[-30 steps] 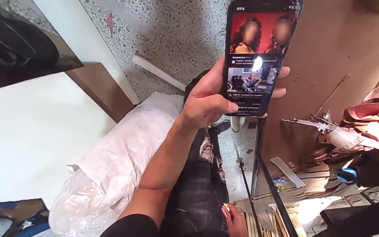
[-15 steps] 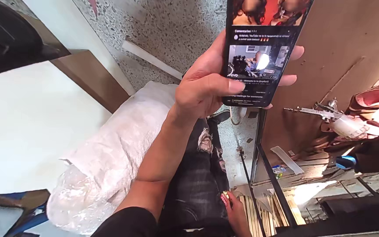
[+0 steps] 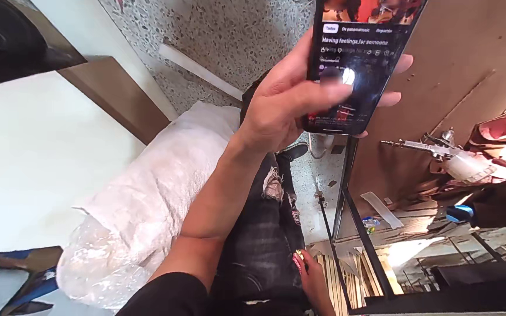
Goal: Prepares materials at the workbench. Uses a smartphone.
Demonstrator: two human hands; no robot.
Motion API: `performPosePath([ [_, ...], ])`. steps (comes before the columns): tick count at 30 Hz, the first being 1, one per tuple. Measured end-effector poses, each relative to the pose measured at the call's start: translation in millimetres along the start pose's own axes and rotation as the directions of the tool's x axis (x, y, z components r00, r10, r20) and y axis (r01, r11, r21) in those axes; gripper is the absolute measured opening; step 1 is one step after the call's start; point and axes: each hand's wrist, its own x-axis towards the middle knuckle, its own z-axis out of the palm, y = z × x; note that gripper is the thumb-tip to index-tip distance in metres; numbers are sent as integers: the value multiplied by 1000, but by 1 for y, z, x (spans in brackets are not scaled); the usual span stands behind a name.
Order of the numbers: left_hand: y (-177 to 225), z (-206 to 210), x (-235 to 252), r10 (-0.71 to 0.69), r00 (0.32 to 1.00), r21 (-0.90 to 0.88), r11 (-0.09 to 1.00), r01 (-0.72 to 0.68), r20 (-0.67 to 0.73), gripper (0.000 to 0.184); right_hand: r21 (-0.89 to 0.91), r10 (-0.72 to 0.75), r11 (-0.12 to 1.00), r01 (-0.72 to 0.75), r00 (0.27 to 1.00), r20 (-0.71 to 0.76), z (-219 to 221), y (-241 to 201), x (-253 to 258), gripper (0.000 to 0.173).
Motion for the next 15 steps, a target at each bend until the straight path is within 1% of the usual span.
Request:
performPosePath([
  [2,1,0,-3,21,1000,62,998,-22,7,52,7,4,1000,-4,1000,-1,0,0,-1,35],
  [3,1,1,-2,23,1000,72,997,-23,3,51,9,4,1000,-4,1000,-2,0,0,0,36],
  [6,2,6,0,-33,998,31,999,35,-51,50,9,-4,1000,4,1000,-10,0,2,0,36],
  [8,4,10,-1,-69,994,40,997,73,-84,51,17,19,1000,-19,1000,-2,0,1,0,37],
  [10,6,12,-1,-68,995,50,996,71,-75,48,20,44,999,-44,999,16,-1,0,0,38],
  [12,6,12,-2,-37,998,76,996,41,-48,44,24,60,998,-60,998,27,-1,0,1,38],
  [15,5,11,-2,-26,999,79,996,28,-35,45,38,83,996,-85,996,45,1,0,4,39],
])
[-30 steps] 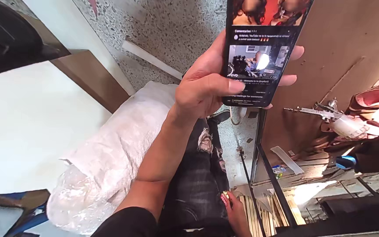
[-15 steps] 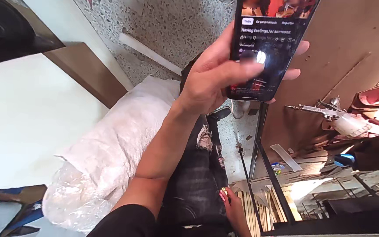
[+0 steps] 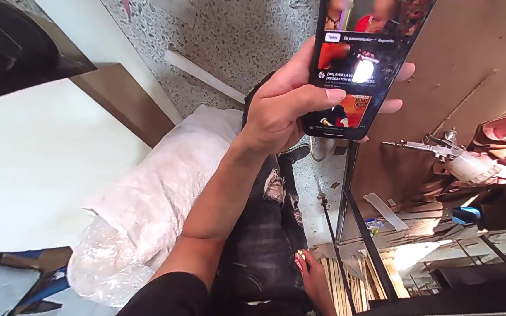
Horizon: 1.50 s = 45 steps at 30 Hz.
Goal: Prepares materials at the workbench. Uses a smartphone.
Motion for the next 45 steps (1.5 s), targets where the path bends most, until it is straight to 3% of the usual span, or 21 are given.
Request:
performPosePath([
  [7,0,-1,-1,4,1000,-13,1000,-4,15,40,10,8,1000,-9,1000,16,2,-1,2,40],
  [11,1,1,-3,0,999,11,1000,-1,42,64,41,6,999,-6,1000,1,2,1,2,40],
  [16,-2,6,0,-10,999,-49,999,8,-42,33,65,6,998,-6,1000,5,3,6,4,40],
  [21,-11,5,7,49,999,-77,996,-49,-2,39,79,-2,997,1,1000,4,1,8,5,38],
  [24,-10,9,4,11,1000,-27,1000,-12,-29,45,74,9,997,-10,1000,11,-1,7,5,38],
  [28,-11,8,3,14,1000,46,999,-15,22,64,68,16,998,-18,1000,20,-2,8,6,38],
  [33,-11,11,5,5,999,-2,1000,-5,31,48,48,23,999,-24,999,37,-4,8,7,39],
  [45,-12,11,4,21,998,7,1000,-21,58,55,92,-17,996,16,1000,15,1,12,9,37],
])
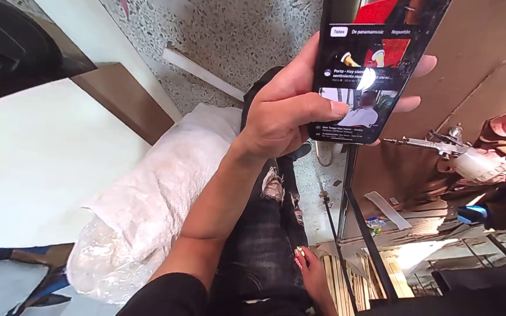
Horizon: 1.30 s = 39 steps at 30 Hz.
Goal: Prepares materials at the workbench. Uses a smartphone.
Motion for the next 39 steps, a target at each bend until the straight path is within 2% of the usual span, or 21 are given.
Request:
performPosePath([
  [7,4,1,0,-12,1000,30,999,12,-10,56,-7,6,1000,-6,1000,-2,-1,-4,0,36],
  [14,8,1,3,34,999,19,999,-35,28,56,-4,23,1000,-23,999,23,-1,-5,0,38],
  [19,10,1,0,6,1000,32,999,-6,5,61,1,41,999,-41,999,33,-4,-7,1,38],
  [25,6,-2,1,25,1000,-28,999,-26,-12,42,0,23,1000,-23,999,31,-3,-6,1,40],
  [31,7,-5,1,29,999,-46,999,-29,16,55,-11,36,999,-36,999,36,-6,-7,2,39],
  [36,7,-2,2,30,999,-45,998,-31,-32,40,-37,48,998,-46,998,46,-8,-4,2,40],
  [39,4,-3,3,60,998,-29,998,-61,-34,39,-47,36,998,-34,999,40,-9,-1,1,40],
])
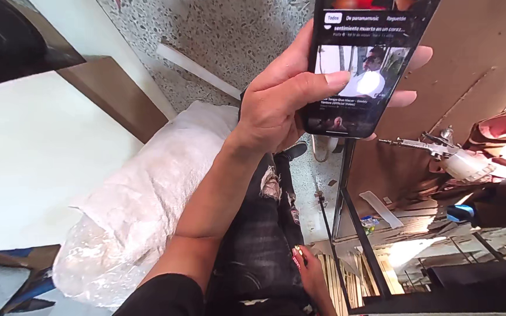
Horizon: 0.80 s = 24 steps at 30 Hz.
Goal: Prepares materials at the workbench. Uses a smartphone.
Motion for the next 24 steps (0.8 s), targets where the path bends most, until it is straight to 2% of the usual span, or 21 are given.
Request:
performPosePath([
  [9,2,2,5,1,999,-14,1000,-1,43,44,-9,18,1000,-18,1000,19,-1,-3,2,41],
  [15,5,5,7,7,1000,11,1000,-7,10,31,23,7,1000,-8,1000,15,0,-3,3,38],
  [20,8,3,5,-11,999,24,1000,10,39,44,42,10,999,-11,1000,18,0,-3,4,38],
  [24,7,4,1,-16,1000,32,999,15,1,35,45,-6,999,6,1000,3,0,-3,4,39],
])
